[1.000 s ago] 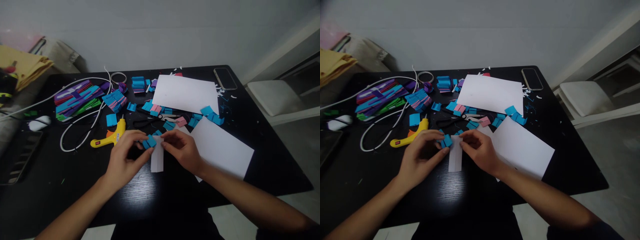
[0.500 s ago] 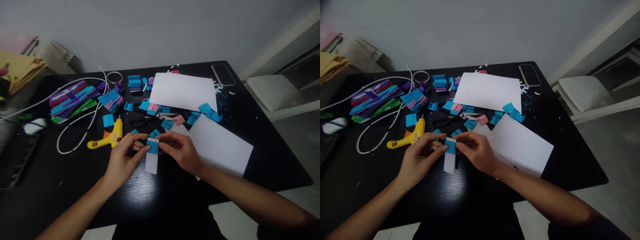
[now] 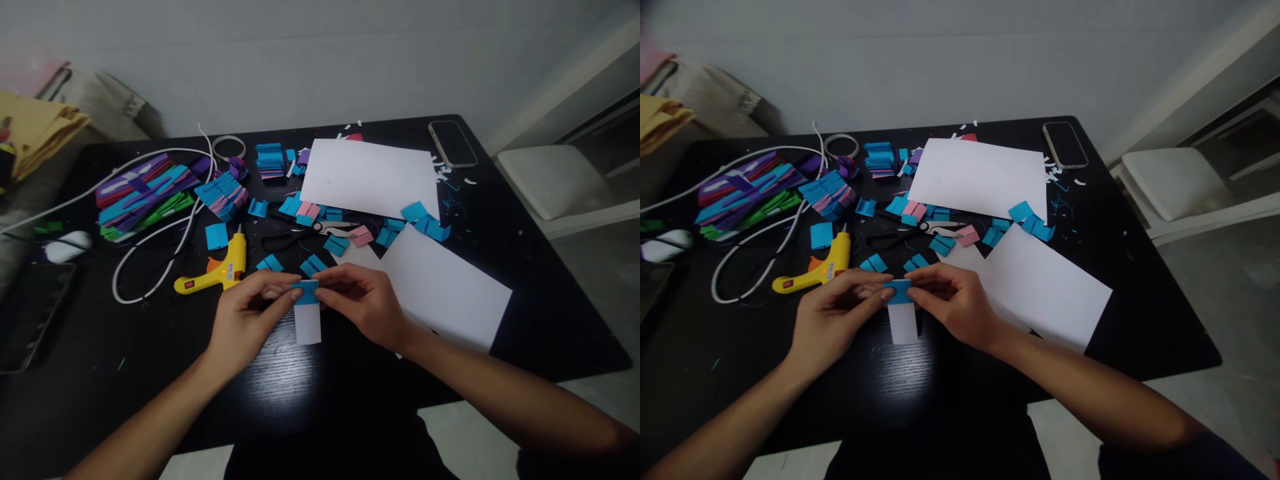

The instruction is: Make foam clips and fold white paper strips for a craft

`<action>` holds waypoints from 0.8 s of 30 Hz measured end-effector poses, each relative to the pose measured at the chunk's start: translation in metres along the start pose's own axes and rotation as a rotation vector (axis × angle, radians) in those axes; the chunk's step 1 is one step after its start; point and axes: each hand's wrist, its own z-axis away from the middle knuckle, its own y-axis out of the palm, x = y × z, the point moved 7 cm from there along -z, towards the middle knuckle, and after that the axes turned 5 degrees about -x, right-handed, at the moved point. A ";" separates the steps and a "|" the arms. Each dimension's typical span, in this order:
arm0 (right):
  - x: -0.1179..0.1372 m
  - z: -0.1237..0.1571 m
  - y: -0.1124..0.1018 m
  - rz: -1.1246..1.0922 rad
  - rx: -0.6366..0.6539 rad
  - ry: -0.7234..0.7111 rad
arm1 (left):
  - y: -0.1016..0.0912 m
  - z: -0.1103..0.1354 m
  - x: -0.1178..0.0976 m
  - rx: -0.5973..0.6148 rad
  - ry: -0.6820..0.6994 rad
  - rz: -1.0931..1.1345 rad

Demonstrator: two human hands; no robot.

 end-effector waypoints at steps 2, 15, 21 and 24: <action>0.001 0.000 -0.001 0.008 -0.011 -0.015 | 0.000 0.000 -0.001 -0.013 0.003 0.006; 0.007 0.002 -0.002 0.077 -0.032 -0.084 | -0.001 0.002 0.000 -0.044 -0.016 0.010; 0.008 0.002 -0.001 0.088 -0.029 -0.108 | -0.001 0.000 0.000 -0.036 -0.036 0.023; 0.008 0.003 0.000 0.087 -0.025 -0.102 | -0.001 -0.001 0.000 -0.026 -0.037 0.023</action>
